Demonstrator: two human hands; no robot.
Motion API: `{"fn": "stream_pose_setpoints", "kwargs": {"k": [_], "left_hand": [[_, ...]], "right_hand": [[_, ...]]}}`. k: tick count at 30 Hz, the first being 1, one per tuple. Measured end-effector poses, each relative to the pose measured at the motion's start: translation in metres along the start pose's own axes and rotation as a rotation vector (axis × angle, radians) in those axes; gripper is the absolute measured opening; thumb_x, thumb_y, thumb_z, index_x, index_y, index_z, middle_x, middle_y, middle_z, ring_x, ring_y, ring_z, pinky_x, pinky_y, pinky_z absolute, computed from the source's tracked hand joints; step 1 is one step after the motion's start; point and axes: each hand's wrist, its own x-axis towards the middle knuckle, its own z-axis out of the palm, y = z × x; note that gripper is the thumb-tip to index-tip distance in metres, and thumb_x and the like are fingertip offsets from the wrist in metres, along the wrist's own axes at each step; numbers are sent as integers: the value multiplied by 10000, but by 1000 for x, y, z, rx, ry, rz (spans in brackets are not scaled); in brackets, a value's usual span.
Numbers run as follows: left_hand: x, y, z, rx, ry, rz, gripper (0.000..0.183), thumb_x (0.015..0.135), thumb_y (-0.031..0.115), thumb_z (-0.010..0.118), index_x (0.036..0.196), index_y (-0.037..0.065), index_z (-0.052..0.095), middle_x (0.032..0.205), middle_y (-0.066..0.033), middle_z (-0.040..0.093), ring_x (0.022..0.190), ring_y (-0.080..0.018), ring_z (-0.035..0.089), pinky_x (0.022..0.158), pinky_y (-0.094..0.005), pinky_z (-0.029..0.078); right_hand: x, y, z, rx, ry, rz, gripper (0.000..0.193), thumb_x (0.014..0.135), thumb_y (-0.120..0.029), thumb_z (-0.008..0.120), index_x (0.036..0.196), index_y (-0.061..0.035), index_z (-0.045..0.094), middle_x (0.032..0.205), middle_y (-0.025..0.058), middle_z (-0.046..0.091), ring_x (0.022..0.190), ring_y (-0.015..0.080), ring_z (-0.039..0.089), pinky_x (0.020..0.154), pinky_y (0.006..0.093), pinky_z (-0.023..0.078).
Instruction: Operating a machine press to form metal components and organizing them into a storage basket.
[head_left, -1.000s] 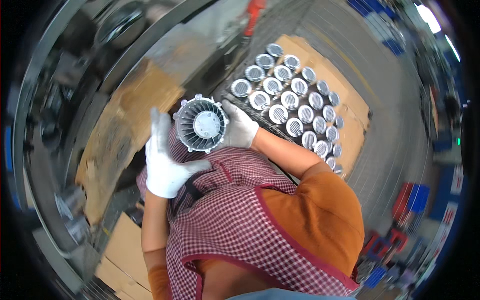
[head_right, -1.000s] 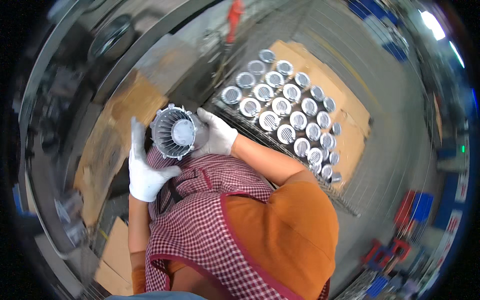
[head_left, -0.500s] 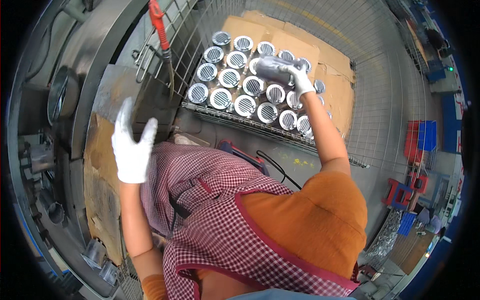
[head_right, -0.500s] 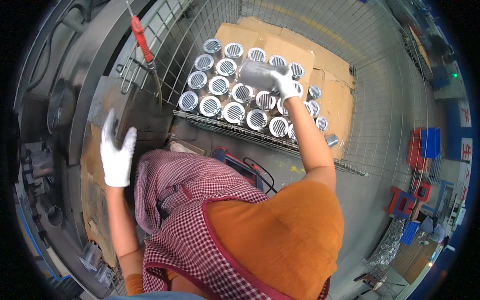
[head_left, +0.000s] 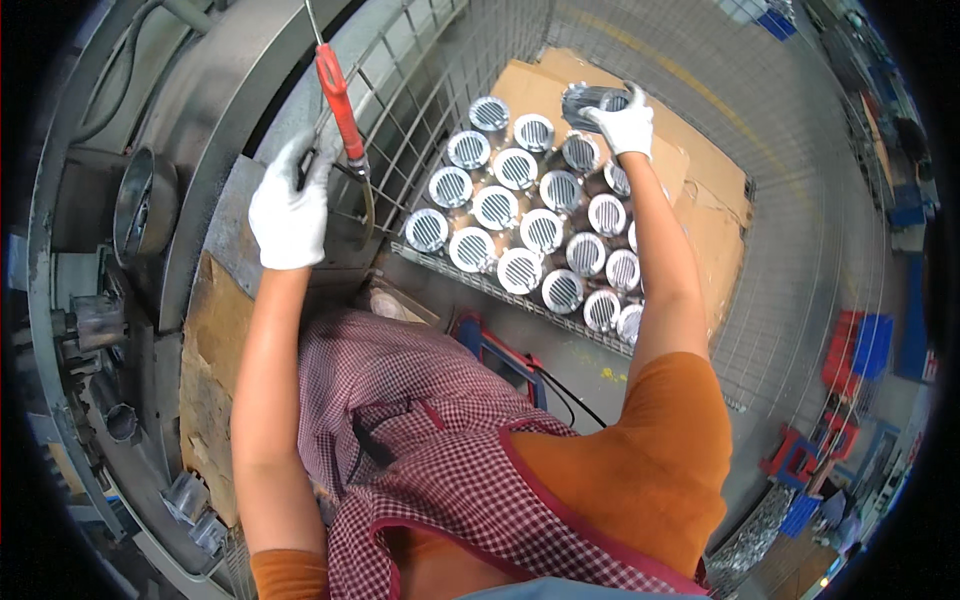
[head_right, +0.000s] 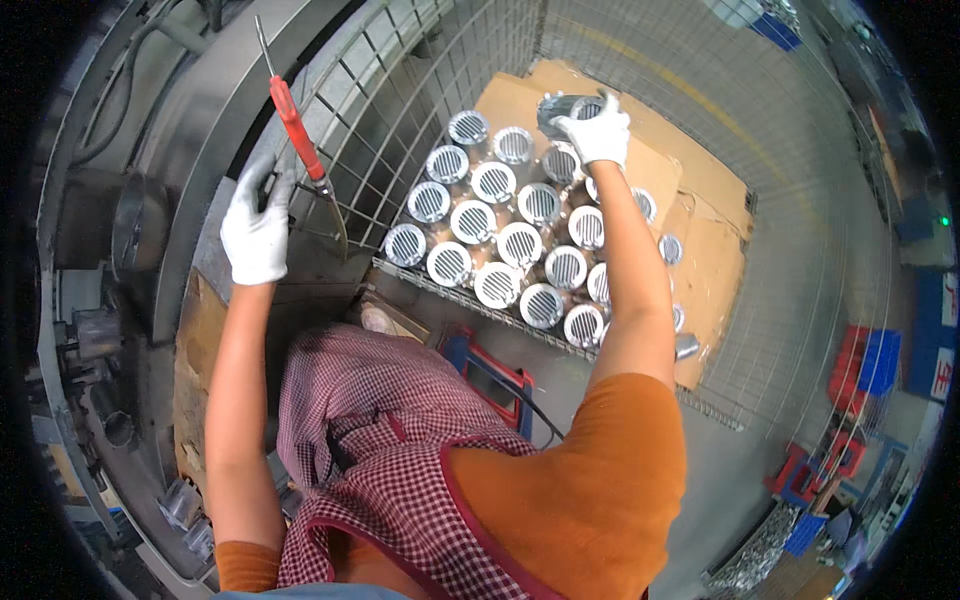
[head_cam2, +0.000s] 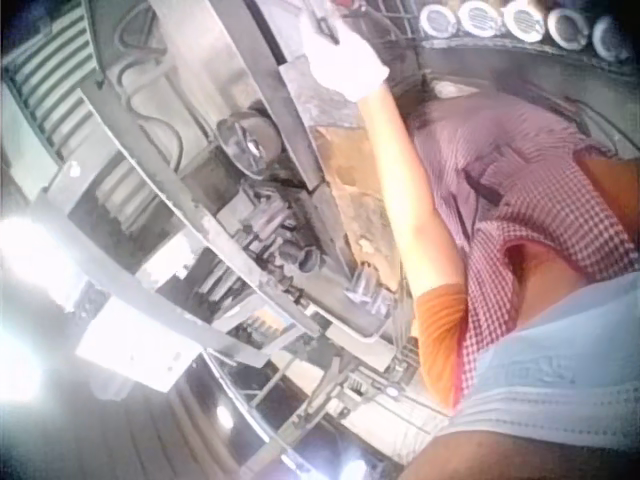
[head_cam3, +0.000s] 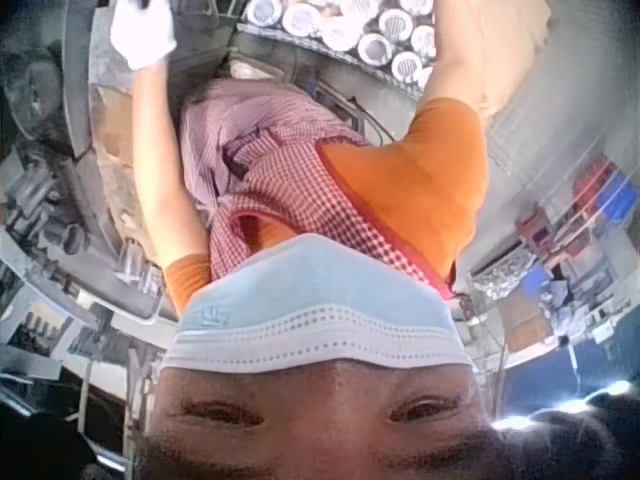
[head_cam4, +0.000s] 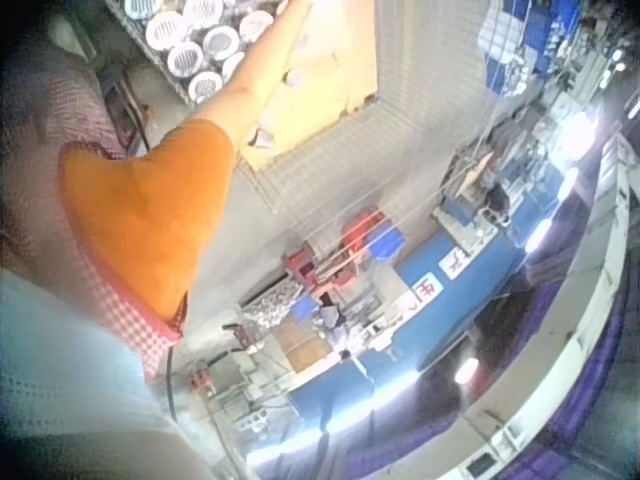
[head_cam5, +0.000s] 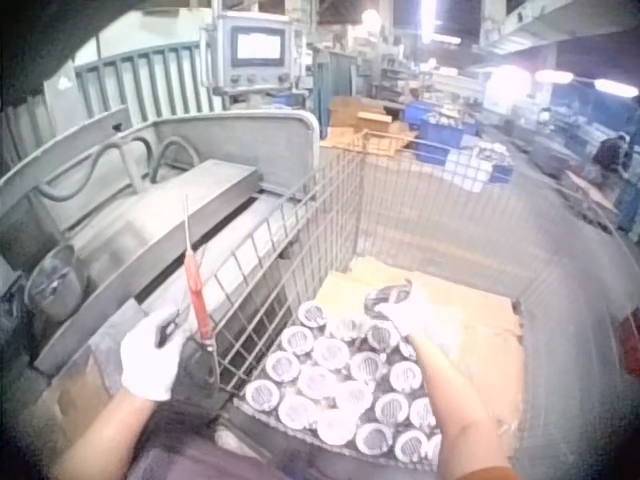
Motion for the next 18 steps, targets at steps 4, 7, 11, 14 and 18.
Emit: {"fn": "stream_pose_setpoints", "kwargs": {"k": [4,7,11,14,18], "left_hand": [[-1,3,3,68,23,-23,393,826,255,740,1130,23,654,1015,-117,695,866,-171,661,807,-296,511],[0,4,3,88,73,60,281,811,232,712,1029,56,690,855,-172,670,778,-332,656,709,-390,511],[2,9,-7,190,-16,94,313,769,125,765,1031,-13,664,829,-155,659,716,-277,632,676,-353,501],[4,7,-9,207,-4,172,292,740,92,781,987,-8,661,837,-154,666,701,-293,623,651,-370,490],[2,-2,-9,226,-26,194,320,719,67,792,999,13,648,842,-144,670,680,-288,612,625,-371,474]], "right_hand": [[29,-42,62,-81,-75,-15,887,555,-492,786,1326,-171,485,1267,210,510,1164,382,524,977,431,452],[49,-63,109,-194,-101,-16,820,599,-498,752,1317,-197,495,1266,186,516,1166,366,524,972,433,454],[65,-77,150,-273,-187,-36,752,635,-498,749,1295,-227,511,1241,170,531,1165,362,521,959,432,464],[66,-83,174,-300,-225,-79,739,644,-498,757,1289,-232,515,1231,163,536,1149,363,530,952,423,472],[75,-69,202,-341,-416,-105,775,644,-524,764,1308,-207,524,1349,179,480,1216,356,502,984,424,452]]}}
